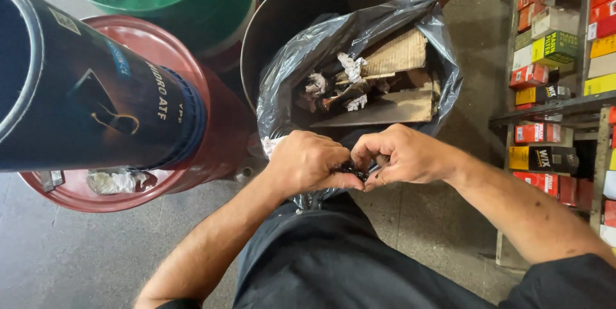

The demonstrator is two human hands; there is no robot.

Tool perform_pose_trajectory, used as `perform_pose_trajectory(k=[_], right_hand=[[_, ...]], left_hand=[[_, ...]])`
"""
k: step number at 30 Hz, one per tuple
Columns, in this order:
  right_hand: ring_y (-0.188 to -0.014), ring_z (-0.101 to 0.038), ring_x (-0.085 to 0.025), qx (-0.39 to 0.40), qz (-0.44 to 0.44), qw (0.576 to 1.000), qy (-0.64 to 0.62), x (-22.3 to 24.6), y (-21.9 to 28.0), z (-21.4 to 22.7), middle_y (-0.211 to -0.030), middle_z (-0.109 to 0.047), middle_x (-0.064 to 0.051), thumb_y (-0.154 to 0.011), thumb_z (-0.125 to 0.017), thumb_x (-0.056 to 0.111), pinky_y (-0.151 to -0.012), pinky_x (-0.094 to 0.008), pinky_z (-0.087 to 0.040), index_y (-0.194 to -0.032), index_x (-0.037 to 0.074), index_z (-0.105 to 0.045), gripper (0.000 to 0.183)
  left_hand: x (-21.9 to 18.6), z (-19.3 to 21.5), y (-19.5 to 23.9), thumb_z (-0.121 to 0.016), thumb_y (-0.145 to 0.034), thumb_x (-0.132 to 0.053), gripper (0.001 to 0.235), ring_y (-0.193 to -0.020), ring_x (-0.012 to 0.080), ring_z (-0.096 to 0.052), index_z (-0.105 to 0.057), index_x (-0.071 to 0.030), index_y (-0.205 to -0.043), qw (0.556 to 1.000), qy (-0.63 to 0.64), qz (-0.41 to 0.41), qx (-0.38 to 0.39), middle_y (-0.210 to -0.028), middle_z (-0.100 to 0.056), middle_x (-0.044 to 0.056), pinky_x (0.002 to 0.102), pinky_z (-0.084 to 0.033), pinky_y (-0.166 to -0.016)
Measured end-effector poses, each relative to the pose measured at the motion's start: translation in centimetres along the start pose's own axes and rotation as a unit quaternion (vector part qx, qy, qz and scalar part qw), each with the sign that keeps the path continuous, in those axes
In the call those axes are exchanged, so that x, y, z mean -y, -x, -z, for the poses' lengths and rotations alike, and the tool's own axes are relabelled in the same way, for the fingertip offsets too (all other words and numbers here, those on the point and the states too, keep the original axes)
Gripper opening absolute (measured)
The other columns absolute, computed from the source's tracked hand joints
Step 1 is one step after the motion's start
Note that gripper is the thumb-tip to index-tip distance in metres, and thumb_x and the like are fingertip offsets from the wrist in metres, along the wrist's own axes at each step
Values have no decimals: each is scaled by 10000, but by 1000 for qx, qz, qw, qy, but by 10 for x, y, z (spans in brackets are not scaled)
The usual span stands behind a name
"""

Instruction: The person cleans a black oil filter housing and its internal spring using a white cloth. They then retrieve a new WIX oil filter from a shelf, unpack it, and install it into the housing.

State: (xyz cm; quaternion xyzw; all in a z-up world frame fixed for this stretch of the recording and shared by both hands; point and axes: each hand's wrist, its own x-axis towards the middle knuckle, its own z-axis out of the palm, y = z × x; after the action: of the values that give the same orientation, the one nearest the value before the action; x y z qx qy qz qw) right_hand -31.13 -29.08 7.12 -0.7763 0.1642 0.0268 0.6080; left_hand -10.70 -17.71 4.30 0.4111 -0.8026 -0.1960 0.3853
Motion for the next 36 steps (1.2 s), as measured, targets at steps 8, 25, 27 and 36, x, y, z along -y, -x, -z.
perform_pose_trajectory(k=[8,25,27,36], right_hand=[[-460,-512,-70,61,-3,997,-40,-18,-3,3,-654,-766,-6,-732,-872,81,-444,-197,-416,-834,89,-719,183],[-582,-618,-239,-246,37,941,228,-106,6,21,-647,-680,-61,-783,-812,253,-593,-370,-473,-1011,113,-674,301],[-749,-704,-324,-264,-91,914,295,-104,5,19,-752,-733,-73,-806,-780,343,-750,-463,-534,-1148,141,-608,433],[-680,-685,-239,-228,-3,957,181,5,5,-15,-694,-646,-55,-985,-550,197,-662,-347,-539,-963,126,-648,123]], left_hand=[[2,-6,-2,-674,-865,-523,470,-555,209,-623,-512,-142,-642,999,30,33,23,-533,-509,6,307,-503,-527],[44,-38,24,-502,-953,-513,371,-737,350,-674,-558,-186,-1120,975,108,193,-4,-720,-628,93,441,-545,-644],[40,-37,25,-433,-1002,-427,404,-808,412,-674,-503,-205,-1332,968,140,206,-7,-813,-651,140,506,-544,-691],[31,-45,24,-405,-1043,-328,369,-597,157,-559,-635,-107,-1229,909,337,202,-141,-651,-605,53,323,-515,-587]])
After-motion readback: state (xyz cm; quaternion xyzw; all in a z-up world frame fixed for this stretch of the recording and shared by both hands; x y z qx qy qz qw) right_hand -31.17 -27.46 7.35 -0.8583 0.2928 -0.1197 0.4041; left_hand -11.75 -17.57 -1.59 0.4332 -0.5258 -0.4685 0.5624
